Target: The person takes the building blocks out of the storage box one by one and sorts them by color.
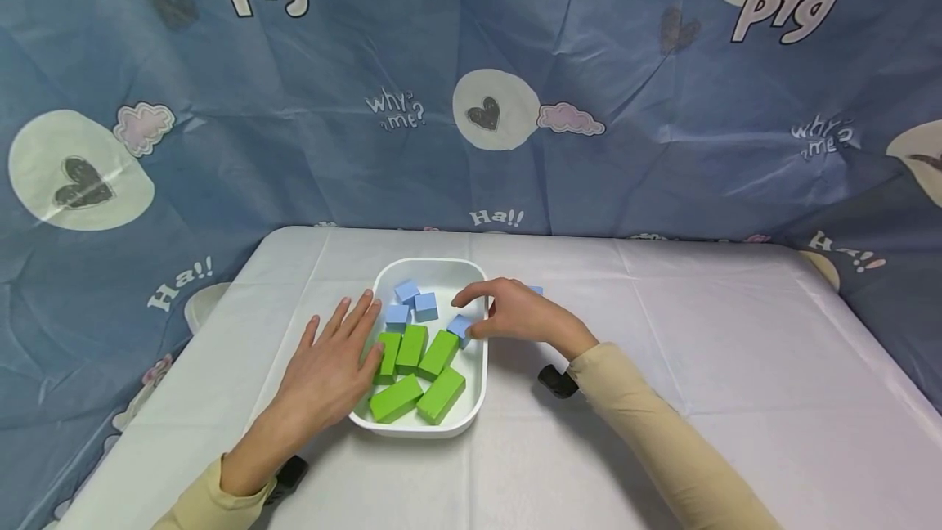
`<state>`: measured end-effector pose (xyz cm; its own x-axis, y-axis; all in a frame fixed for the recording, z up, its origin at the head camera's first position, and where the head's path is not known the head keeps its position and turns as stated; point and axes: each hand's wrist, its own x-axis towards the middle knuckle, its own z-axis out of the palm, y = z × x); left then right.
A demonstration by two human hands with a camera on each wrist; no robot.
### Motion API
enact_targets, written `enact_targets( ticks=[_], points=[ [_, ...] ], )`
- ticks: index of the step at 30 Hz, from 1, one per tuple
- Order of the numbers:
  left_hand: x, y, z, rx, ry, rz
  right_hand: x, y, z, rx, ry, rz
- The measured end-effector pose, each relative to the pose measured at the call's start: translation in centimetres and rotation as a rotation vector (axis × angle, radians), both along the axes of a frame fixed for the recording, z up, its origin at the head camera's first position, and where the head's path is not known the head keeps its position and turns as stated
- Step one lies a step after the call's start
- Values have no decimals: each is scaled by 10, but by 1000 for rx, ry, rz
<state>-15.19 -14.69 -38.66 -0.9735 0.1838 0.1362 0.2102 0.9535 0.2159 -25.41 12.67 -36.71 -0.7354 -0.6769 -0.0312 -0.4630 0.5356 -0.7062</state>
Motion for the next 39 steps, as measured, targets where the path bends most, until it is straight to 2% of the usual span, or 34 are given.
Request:
enact_targets(
  ticks=[11,21,32,39],
  points=[
    [0,0,0,9,1,11,0,-16,1,121,-44,-24],
    [0,1,0,9,11,12,3,-22,5,141,-145,-87],
    [0,1,1,27,2,10,3,-24,3,162,-135,-114],
    [0,2,0,21,-1,16,4,-20,-2,86,-98,-109]
  ],
)
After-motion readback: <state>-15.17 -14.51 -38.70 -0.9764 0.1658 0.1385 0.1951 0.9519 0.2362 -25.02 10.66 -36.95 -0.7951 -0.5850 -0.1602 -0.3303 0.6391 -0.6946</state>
